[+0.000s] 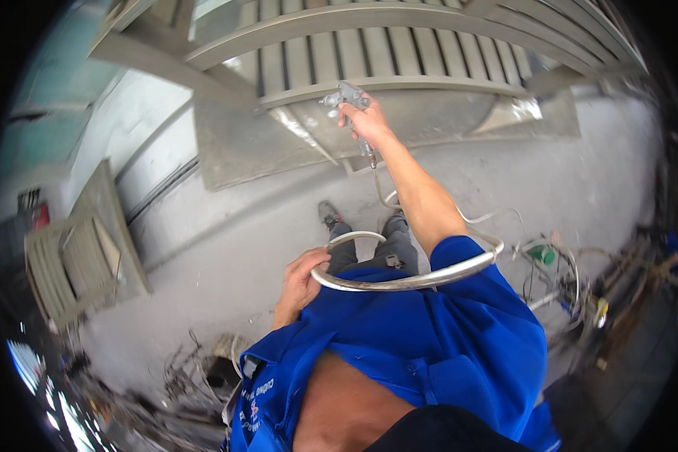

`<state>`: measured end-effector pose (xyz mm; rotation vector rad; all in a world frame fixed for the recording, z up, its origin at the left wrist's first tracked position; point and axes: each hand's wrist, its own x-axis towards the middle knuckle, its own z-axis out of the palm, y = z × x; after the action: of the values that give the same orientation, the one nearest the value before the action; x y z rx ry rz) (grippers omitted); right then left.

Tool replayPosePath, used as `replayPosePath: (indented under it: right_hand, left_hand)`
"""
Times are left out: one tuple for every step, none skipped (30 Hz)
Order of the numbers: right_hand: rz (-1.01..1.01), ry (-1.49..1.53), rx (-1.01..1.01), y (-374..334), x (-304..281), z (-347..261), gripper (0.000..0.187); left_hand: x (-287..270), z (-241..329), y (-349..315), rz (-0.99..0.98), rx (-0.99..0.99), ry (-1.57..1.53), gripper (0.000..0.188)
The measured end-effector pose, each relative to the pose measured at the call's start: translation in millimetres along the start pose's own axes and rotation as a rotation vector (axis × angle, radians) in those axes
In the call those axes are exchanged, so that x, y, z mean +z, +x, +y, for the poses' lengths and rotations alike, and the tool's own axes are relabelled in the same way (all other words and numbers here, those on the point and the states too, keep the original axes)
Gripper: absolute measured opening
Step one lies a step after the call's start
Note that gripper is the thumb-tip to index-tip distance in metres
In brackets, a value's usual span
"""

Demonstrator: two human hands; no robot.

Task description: The person uses a spray gun to apply a light-colored coating to a wooden slatted furniture frame. They move around the object, spraying different sides and sections while holding the hose with the other hand.

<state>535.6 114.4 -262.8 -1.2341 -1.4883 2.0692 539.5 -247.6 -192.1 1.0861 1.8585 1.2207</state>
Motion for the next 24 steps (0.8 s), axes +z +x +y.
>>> replayPosePath:
  right_hand:
    - [0.026, -0.008, -0.044, -5, -9, 5, 0.051]
    - [0.156, -0.109, -0.047, -12, -25, 11, 0.052]
    - [0.252, -0.194, -0.085, -19, -47, 15, 0.053]
    - [0.313, -0.265, -0.157, -26, -71, 19, 0.054]
    - [0.426, -0.320, -0.133, -29, -101, 21, 0.052]
    - [0.485, -0.547, -0.106, -37, -138, 16, 0.052]
    - [0.654, -0.637, -0.178, -45, -169, 15, 0.052]
    - [0.734, -0.685, -0.143, -49, -203, 5, 0.054]
    - [0.924, -0.793, -0.178, -53, -232, -2, 0.054]
    - [1.040, -0.888, -0.309, -60, -260, -13, 0.054]
    - [1.112, -0.934, -0.336, -65, -284, -25, 0.054]
    - [1.140, -0.926, -0.271, -70, -303, -37, 0.054]
    - [1.171, -0.963, -0.383, -75, -316, -46, 0.054]
    - [1.158, -0.855, -0.289, -78, -324, -53, 0.053]
    - [1.133, -0.869, -0.324, -81, -325, -56, 0.053]
    - [1.108, -0.857, -0.350, -85, -324, -56, 0.053]
    - [1.082, -0.870, -0.332, -86, -317, -50, 0.054]
    - [1.035, -0.874, -0.337, -90, -308, -41, 0.055]
    - [0.907, -0.845, -0.347, -95, -293, -21, 0.056]
    - [0.792, -0.783, -0.349, -100, -281, -7, 0.057]
    - [0.606, -0.604, -0.284, -106, -263, 15, 0.057]
    - [0.628, -0.752, -0.434, -103, -234, 41, 0.057]
    - [0.482, -0.457, -0.301, -113, -210, 67, 0.058]
    - [0.394, -0.369, -0.199, -120, -182, 90, 0.059]
  left_hand:
    - [-9, -6, -2, -0.020, 0.013, 0.019, 0.023]
    - [-19, -11, -4, -0.050, 0.038, 0.001, 0.023]
    - [-28, -14, -3, -0.066, 0.059, 0.001, 0.023]
    - [-34, -16, -3, -0.062, 0.091, 0.013, 0.023]
    - [-39, -16, -2, -0.066, 0.080, 0.002, 0.023]
    - [-43, -15, -2, -0.053, 0.081, 0.002, 0.023]
    - [-45, -13, -2, -0.020, 0.094, 0.011, 0.022]
    - [-46, -11, -3, -0.028, 0.096, -0.001, 0.022]
    - [-46, -10, -2, -0.022, 0.112, -0.007, 0.021]
    - [-45, -8, -2, -0.015, 0.123, 0.000, 0.021]
    - [-44, -7, -2, -0.046, 0.122, -0.023, 0.022]
    - [-43, -6, -3, -0.077, 0.114, -0.032, 0.023]
    - [-42, -5, -5, -0.095, 0.093, -0.034, 0.024]
    - [-40, -5, -9, -0.103, 0.095, -0.030, 0.023]
    - [-38, -4, -12, -0.099, 0.092, -0.014, 0.022]
    - [-36, -3, -16, -0.086, 0.105, 0.042, 0.021]
    - [-33, -2, -20, -0.092, 0.108, 0.003, 0.021]
    - [-28, -1, -25, -0.094, 0.130, -0.001, 0.022]
    - [-23, 1, -30, -0.088, 0.176, -0.001, 0.023]
    - [-17, 2, -35, -0.089, 0.167, -0.005, 0.023]
    - [-11, 3, -40, -0.080, 0.178, -0.006, 0.024]
    - [-5, 3, -45, -0.065, 0.201, 0.010, 0.025]
    - [0, 3, -50, -0.063, 0.216, -0.003, 0.026]
    - [2, 3, -57, -0.058, 0.242, 0.006, 0.026]
